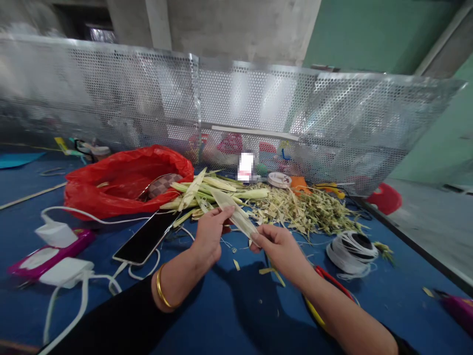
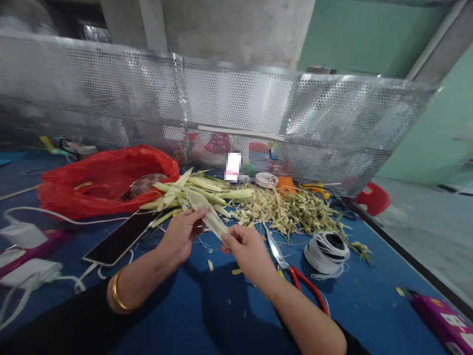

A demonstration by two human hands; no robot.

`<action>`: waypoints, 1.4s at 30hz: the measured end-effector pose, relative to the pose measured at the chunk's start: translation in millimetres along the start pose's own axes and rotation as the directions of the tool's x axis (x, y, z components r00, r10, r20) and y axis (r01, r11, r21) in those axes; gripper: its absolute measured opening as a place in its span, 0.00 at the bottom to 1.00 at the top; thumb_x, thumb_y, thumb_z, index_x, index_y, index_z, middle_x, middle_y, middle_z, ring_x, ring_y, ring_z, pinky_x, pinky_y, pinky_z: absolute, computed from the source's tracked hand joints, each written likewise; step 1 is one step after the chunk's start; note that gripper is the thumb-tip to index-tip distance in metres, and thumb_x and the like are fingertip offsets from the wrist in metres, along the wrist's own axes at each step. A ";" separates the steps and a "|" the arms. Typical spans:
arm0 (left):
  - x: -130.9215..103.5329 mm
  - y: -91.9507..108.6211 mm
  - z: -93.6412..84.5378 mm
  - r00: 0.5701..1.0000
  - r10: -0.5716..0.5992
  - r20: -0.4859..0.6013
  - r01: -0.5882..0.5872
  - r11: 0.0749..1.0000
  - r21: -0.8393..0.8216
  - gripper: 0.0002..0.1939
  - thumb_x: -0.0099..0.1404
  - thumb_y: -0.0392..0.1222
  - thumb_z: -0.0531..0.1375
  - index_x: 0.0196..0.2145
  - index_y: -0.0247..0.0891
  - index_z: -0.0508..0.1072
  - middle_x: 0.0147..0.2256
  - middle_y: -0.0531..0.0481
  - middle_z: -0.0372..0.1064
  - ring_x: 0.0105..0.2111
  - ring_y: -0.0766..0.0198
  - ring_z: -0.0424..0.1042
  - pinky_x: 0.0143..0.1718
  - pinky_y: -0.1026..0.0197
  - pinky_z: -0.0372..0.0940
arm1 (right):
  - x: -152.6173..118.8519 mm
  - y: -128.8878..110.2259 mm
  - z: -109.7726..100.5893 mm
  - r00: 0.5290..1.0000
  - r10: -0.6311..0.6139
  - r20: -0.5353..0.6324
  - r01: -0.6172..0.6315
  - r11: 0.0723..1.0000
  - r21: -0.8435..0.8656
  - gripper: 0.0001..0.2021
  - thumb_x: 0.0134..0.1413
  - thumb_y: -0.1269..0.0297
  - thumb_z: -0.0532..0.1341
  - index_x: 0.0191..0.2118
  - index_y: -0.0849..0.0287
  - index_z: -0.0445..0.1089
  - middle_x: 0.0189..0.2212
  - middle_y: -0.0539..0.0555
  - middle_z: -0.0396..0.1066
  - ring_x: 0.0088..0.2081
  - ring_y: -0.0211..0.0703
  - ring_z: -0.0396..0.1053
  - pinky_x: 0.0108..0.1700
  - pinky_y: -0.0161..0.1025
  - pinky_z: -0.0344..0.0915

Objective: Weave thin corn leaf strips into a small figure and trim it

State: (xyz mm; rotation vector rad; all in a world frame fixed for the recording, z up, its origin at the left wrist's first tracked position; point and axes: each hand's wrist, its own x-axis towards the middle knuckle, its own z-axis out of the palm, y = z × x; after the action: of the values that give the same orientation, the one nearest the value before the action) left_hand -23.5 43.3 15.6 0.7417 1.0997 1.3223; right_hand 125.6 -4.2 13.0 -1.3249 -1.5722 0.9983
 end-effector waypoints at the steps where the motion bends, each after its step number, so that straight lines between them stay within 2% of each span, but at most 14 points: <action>1: -0.4 0.3 0.1 1.000 0.006 -0.003 -0.006 1.000 -0.004 0.15 0.43 0.47 0.70 0.27 0.35 0.75 0.23 0.55 0.70 0.23 0.70 0.65 0.25 0.67 0.56 | 0.7 0.6 -0.5 1.000 0.008 -0.004 -0.008 1.000 0.022 0.13 0.54 0.58 0.57 0.22 0.58 0.66 0.20 0.50 0.70 0.25 0.40 0.69 0.32 0.36 0.64; 9: -5.8 -8.7 2.1 0.984 -0.071 0.161 0.040 0.982 0.186 0.17 0.43 0.49 0.70 0.25 0.32 0.76 0.23 0.50 0.71 0.21 0.69 0.66 0.21 0.67 0.56 | 6.1 7.2 -10.5 0.974 -0.095 -0.206 0.068 0.988 -0.136 0.11 0.55 0.59 0.57 0.25 0.57 0.65 0.19 0.47 0.66 0.23 0.38 0.64 0.28 0.34 0.59; 13: -19.8 -4.3 3.8 0.949 -0.026 0.314 -0.112 0.903 0.415 0.20 0.52 0.55 0.64 0.18 0.34 0.74 0.14 0.53 0.63 0.15 0.69 0.62 0.18 0.66 0.54 | 11.4 6.9 -25.6 0.928 -0.147 -0.343 0.073 0.973 -0.219 0.10 0.55 0.58 0.56 0.28 0.57 0.65 0.18 0.46 0.63 0.22 0.38 0.62 0.27 0.34 0.57; 16: -35.1 1.4 4.8 0.856 0.043 0.515 -0.360 0.764 0.535 0.21 0.57 0.55 0.61 0.17 0.36 0.74 0.13 0.53 0.63 0.14 0.67 0.62 0.19 0.64 0.58 | 12.3 6.4 -36.7 0.893 -0.227 -0.389 0.066 0.920 -0.387 0.09 0.55 0.60 0.56 0.27 0.57 0.66 0.18 0.46 0.62 0.22 0.38 0.60 0.28 0.35 0.54; 18: -38.3 5.7 5.3 0.797 0.345 0.495 -0.590 0.620 0.518 0.15 0.59 0.51 0.60 0.24 0.38 0.78 0.21 0.50 0.71 0.23 0.63 0.70 0.28 0.63 0.63 | 10.7 4.7 -41.1 0.880 -0.279 -0.384 0.075 0.881 -0.467 0.09 0.55 0.62 0.55 0.27 0.57 0.65 0.18 0.46 0.61 0.23 0.38 0.59 0.28 0.35 0.53; 19: -36.5 8.0 5.8 0.716 0.514 0.473 -0.698 0.511 0.501 0.10 0.59 0.48 0.61 0.30 0.40 0.79 0.30 0.49 0.76 0.32 0.60 0.73 0.37 0.61 0.64 | 9.5 3.2 -42.2 0.881 -0.299 -0.366 0.092 0.868 -0.488 0.09 0.55 0.62 0.55 0.26 0.57 0.65 0.18 0.46 0.61 0.23 0.38 0.59 0.29 0.35 0.53; 21: -26.8 12.0 8.0 0.618 0.608 0.499 -0.775 0.367 0.514 0.13 0.56 0.43 0.64 0.40 0.43 0.79 0.42 0.48 0.75 0.46 0.55 0.70 0.50 0.57 0.59 | 6.9 -0.6 -43.0 0.891 -0.320 -0.323 0.128 0.858 -0.497 0.09 0.55 0.63 0.55 0.25 0.57 0.65 0.19 0.46 0.61 0.24 0.38 0.59 0.29 0.34 0.52; 22: -20.2 13.4 9.7 0.643 0.571 0.510 -0.757 0.374 0.536 0.15 0.51 0.43 0.67 0.39 0.43 0.79 0.43 0.48 0.75 0.47 0.53 0.69 0.50 0.56 0.59 | 5.6 -2.8 -43.3 0.896 -0.320 -0.309 0.139 0.861 -0.489 0.09 0.55 0.63 0.55 0.25 0.57 0.65 0.19 0.46 0.61 0.24 0.38 0.59 0.29 0.34 0.52; 25: -1.7 13.3 16.2 0.850 0.165 0.501 -0.478 0.644 0.598 0.07 0.52 0.45 0.64 0.24 0.40 0.78 0.26 0.51 0.75 0.30 0.58 0.72 0.36 0.60 0.64 | -2.1 -7.5 -48.8 0.905 -0.286 -0.314 0.121 0.882 -0.455 0.08 0.57 0.61 0.54 0.32 0.57 0.67 0.23 0.48 0.67 0.26 0.39 0.63 0.30 0.34 0.56; 28: 9.2 9.8 23.6 0.873 0.056 0.485 -0.376 0.711 0.594 0.11 0.53 0.46 0.62 0.19 0.37 0.73 0.21 0.51 0.72 0.20 0.64 0.69 0.25 0.64 0.61 | -23.6 -2.6 -62.3 0.929 -0.193 -0.316 -0.034 0.804 -0.593 0.11 0.55 0.59 0.57 0.42 0.58 0.65 0.32 0.53 0.71 0.31 0.43 0.68 0.33 0.36 0.57; 30: 14.1 7.5 29.1 0.891 0.002 0.454 -0.303 0.749 0.590 0.10 0.52 0.45 0.63 0.20 0.36 0.72 0.21 0.50 0.73 0.18 0.66 0.68 0.20 0.66 0.59 | -46.5 9.1 -70.6 0.973 -0.066 -0.220 -0.136 0.607 -0.783 0.07 0.55 0.62 0.57 0.38 0.59 0.65 0.33 0.56 0.71 0.32 0.47 0.69 0.31 0.38 0.56; 33: 21.7 4.2 39.0 0.914 -0.079 0.399 -0.180 0.801 0.571 0.08 0.51 0.42 0.64 0.22 0.34 0.72 0.22 0.49 0.72 0.17 0.68 0.66 0.17 0.67 0.57 | -81.5 33.2 -74.3 0.976 0.124 -0.181 -0.217 0.414 -0.884 0.06 0.52 0.67 0.57 0.37 0.62 0.67 0.35 0.61 0.70 0.34 0.51 0.70 0.31 0.39 0.57; 39: 32.1 -3.3 61.1 0.900 -0.224 0.374 0.014 0.872 0.489 0.08 0.51 0.39 0.65 0.25 0.32 0.71 0.23 0.47 0.72 0.18 0.68 0.66 0.17 0.67 0.57 | -94.1 53.8 -72.3 0.972 0.126 -0.198 -0.233 0.440 -0.867 0.28 0.44 0.77 0.55 0.56 0.67 0.61 0.41 0.66 0.70 0.42 0.56 0.70 0.40 0.43 0.63; 42: 34.5 -4.8 65.6 0.897 -0.248 0.367 0.057 0.886 0.460 0.08 0.51 0.38 0.66 0.24 0.33 0.71 0.23 0.48 0.71 0.18 0.68 0.67 0.17 0.68 0.57 | -82.0 58.2 -83.8 0.945 0.211 -0.248 -0.326 0.583 -0.745 0.33 0.41 0.75 0.56 0.59 0.68 0.58 0.46 0.68 0.71 0.44 0.58 0.71 0.44 0.46 0.64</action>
State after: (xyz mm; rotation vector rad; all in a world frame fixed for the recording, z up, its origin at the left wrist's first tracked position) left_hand 35.6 86.7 27.3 1.1840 1.0860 0.7247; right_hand 231.6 -73.0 -21.2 -2.2408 -1.8068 0.3228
